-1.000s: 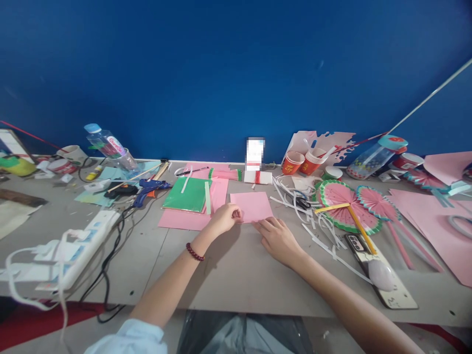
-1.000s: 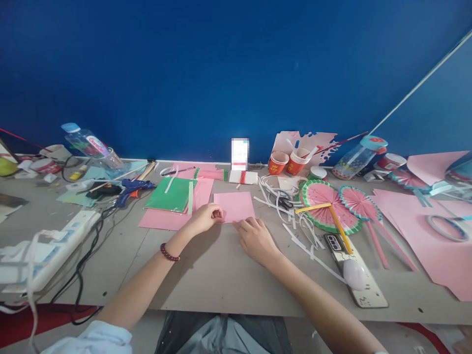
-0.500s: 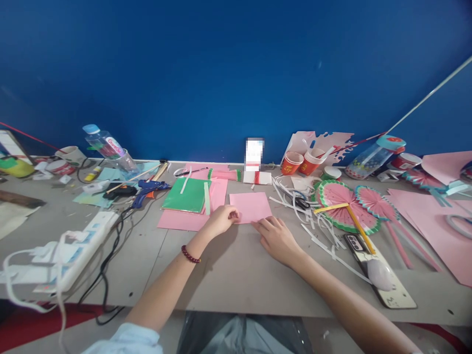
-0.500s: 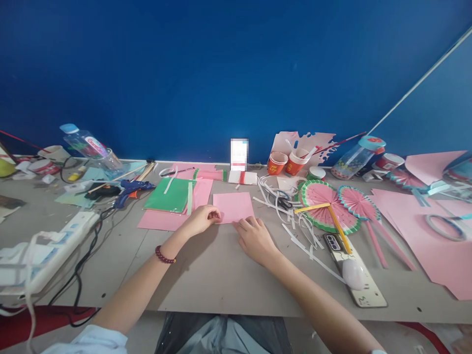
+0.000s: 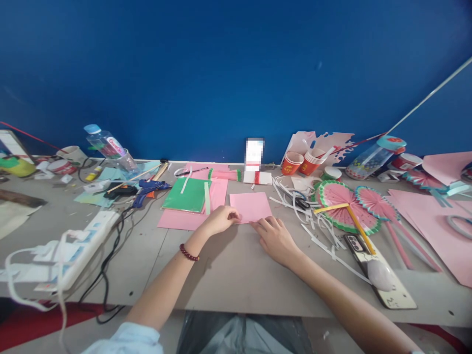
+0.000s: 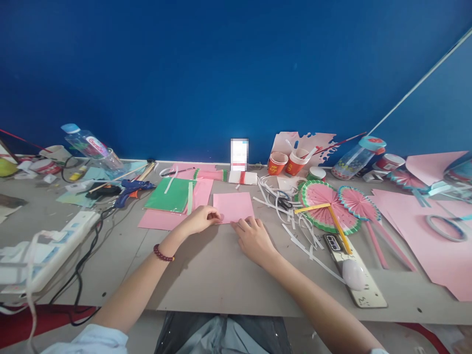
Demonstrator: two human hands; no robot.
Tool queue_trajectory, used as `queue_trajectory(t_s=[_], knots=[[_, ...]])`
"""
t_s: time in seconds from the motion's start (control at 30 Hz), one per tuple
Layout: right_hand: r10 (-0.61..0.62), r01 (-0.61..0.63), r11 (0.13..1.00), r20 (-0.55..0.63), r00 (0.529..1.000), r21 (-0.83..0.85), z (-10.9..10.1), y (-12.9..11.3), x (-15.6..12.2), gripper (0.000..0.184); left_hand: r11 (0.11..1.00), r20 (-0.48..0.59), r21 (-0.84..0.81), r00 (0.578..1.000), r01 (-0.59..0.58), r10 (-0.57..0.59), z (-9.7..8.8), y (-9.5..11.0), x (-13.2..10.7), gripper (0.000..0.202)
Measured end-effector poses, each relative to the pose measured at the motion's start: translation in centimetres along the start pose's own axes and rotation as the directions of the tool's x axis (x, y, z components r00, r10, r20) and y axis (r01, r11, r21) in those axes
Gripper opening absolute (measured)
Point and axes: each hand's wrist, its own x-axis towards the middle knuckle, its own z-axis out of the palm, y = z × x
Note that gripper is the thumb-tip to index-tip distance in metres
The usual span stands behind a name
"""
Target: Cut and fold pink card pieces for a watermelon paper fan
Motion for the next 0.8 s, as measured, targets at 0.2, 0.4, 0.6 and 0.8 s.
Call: queue_trajectory(t_s=[0.2,0.4,0.6,0.8], knots=[[0.001,-0.001,1.000,-0.001,1.000,-0.015,-0.1,-0.2,0.0,0.051,0.999,-0.050,0.041,0.999,-0.007,0.009,0.1,0.0,0.0,0.009],[-0.002,0.002,0.999,0.003,1.000,-0.051,0.1,-0.3,0.1,0.053,0.999,-0.034,0.049,0.999,0.020,-0.019,0.1,0.2,0.1,0.007],[-0.004,0.002,0.996,-0.027,1.000,-0.093,0.3,-0.6,0.1,0.049,0.989,-0.010,0.148,1.000,0.001,0.000,-0.2,0.7,-0.1,0.006],[0.002,-0.005,0.996,-0.033,0.999,-0.090,0.5,-0.6,0.2,0.037,0.813,-0.020,0.536,0.960,-0.227,0.281,2.0,3.6,-1.7,0.027]])
